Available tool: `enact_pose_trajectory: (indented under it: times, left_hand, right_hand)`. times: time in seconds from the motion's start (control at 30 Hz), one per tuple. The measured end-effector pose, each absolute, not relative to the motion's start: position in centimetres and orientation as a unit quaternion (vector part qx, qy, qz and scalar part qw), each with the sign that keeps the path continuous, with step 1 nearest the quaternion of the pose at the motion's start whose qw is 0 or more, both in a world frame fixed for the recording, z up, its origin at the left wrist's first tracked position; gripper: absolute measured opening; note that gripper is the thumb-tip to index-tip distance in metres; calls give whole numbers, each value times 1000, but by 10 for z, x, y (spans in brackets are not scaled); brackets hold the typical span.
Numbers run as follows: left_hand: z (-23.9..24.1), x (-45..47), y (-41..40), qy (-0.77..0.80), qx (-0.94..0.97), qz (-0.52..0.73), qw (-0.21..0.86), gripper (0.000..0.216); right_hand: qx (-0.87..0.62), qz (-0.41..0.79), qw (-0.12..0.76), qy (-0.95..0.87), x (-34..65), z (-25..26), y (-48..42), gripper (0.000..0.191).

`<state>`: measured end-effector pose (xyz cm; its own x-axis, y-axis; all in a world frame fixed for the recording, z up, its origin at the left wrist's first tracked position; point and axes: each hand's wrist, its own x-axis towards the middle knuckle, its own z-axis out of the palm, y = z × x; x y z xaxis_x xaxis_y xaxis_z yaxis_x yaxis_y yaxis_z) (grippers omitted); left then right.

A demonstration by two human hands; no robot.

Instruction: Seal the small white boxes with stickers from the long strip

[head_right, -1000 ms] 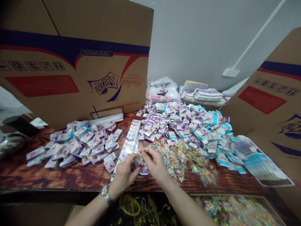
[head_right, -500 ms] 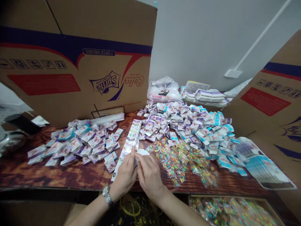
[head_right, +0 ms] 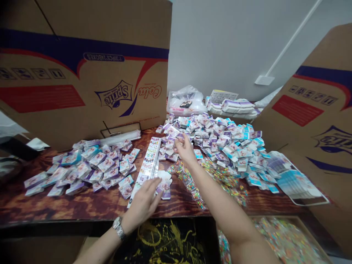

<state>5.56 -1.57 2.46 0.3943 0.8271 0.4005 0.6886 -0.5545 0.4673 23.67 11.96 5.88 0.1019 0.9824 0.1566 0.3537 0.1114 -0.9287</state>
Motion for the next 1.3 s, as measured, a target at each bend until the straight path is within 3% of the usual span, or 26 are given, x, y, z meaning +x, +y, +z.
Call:
enact_pose_trajectory:
  times: [0.1, 0.2, 0.33, 0.6, 0.83, 1.0, 1.2, 1.3]
  left_hand:
    - [4, 68, -21, 442, 868, 187, 127, 34]
    - [-10, 83, -24, 439, 889, 81, 98, 33]
    - [-22, 95, -26, 425, 900, 49, 83, 36]
    - [-15, 89, -23, 443, 888, 79, 95, 29]
    - [1, 77, -8, 536, 803, 254, 58, 66]
    - [4, 69, -7, 549, 767, 309, 125, 49]
    - [21, 61, -10, 545, 725, 383, 176, 52]
    - [24, 59, -11, 521, 733, 398, 178, 51]
  right_hand:
    - [-577, 213, 306, -726, 242, 31, 91, 35]
    - [-564, 199, 244, -763, 240, -5, 51, 21]
    - [-581, 168, 213, -768, 229, -37, 24, 24]
    - [-604, 142, 254, -742, 223, -30, 29, 13]
    - [-600, 204, 351, -689, 217, 8, 25, 12]
    - [-521, 305, 365, -709, 212, 33, 14, 17]
    - [-451, 148, 397, -786, 219, 47, 5, 25]
    - [-416, 165, 388, -806, 219, 45, 2, 22]
